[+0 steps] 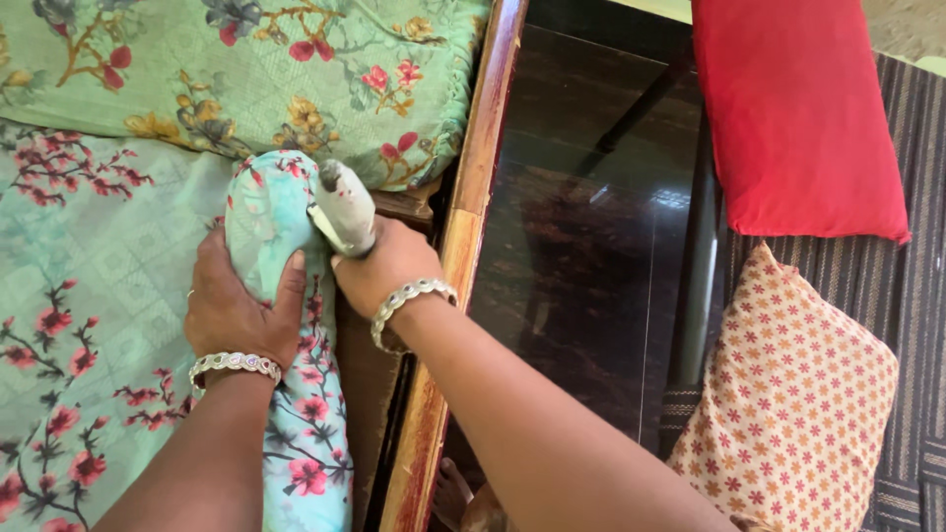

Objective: The person cleans a wooden bed frame by using a brush to dust the crevices and a cloth to wipe down the surfaces.

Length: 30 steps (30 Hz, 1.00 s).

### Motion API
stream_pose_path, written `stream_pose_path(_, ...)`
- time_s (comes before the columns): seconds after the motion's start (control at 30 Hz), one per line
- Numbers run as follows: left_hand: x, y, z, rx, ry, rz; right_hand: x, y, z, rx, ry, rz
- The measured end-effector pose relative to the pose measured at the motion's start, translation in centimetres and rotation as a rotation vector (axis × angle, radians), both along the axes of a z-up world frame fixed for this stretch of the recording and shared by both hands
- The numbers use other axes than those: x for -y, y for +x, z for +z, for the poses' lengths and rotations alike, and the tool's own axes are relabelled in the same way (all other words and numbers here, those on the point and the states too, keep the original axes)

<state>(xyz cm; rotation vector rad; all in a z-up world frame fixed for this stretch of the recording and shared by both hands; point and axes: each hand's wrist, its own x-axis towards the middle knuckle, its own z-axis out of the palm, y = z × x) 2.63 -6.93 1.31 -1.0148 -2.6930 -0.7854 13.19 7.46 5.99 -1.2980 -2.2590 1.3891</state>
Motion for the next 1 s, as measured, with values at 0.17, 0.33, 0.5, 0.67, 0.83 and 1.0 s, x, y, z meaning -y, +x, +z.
stream_pose_path(0.17,0.0,-0.1,-0.2,-0.028,0.003,-0.012,0.1,-0.1,0.2,0.035,-0.007,0.009)
stream_pose_path(0.33,0.1,-0.2,-0.3,-0.031,0.021,-0.025,-0.3,-0.4,0.2,0.062,-0.010,0.010)
stream_pose_path(0.5,0.2,-0.2,-0.3,-0.052,0.011,-0.031,0.0,-0.2,0.3,0.037,0.019,0.031)
stream_pose_path(0.67,0.1,-0.1,-0.1,-0.008,0.014,-0.015,1.0,0.4,0.2,0.201,-0.098,0.077)
stream_pose_path(0.83,0.0,-0.2,0.1,-0.028,0.023,-0.033,1.8,1.7,0.5,0.280,-0.129,0.207)
stream_pose_path(1.0,0.1,-0.4,0.1,-0.006,0.012,-0.035,1.3,2.0,1.5,0.188,-0.066,0.123)
